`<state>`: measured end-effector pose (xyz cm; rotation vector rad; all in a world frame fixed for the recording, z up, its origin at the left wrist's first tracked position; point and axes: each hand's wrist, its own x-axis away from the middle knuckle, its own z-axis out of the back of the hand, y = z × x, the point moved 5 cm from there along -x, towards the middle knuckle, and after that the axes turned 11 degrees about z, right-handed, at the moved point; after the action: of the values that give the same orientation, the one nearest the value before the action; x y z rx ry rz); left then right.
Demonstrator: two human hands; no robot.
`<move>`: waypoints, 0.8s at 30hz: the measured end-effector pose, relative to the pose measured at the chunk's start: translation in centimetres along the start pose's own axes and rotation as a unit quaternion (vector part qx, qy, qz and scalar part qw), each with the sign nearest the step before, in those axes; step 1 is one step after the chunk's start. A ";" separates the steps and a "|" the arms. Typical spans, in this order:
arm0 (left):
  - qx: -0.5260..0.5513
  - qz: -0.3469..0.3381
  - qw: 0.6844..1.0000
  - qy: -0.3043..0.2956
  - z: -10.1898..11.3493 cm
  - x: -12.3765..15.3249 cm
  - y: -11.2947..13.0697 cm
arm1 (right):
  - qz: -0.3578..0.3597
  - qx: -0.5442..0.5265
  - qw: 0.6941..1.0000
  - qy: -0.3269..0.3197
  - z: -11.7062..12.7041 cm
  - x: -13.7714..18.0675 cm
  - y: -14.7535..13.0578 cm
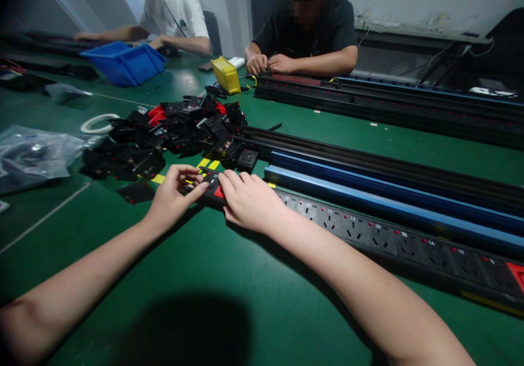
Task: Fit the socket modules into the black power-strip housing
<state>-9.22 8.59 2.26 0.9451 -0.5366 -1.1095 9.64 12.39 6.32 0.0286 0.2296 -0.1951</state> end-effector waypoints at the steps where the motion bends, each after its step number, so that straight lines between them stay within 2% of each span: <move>1: 0.010 0.004 1.000 0.005 0.0 0.0 -0.1 | 0.000 -0.001 1.000 0.001 0.0 0.0 0.0; 8: 0.018 0.022 0.999 0.026 0.3 0.0 -0.2 | -0.004 -0.003 1.000 -0.003 0.0 -0.1 0.0; 24: 0.051 0.043 0.997 -0.026 0.0 -0.6 -0.3 | -0.008 0.001 1.000 -0.009 -0.1 -0.3 -0.1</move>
<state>-9.64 9.13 2.04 0.9739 -0.6760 -1.0401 9.33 12.37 6.30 0.0270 0.2126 -0.2111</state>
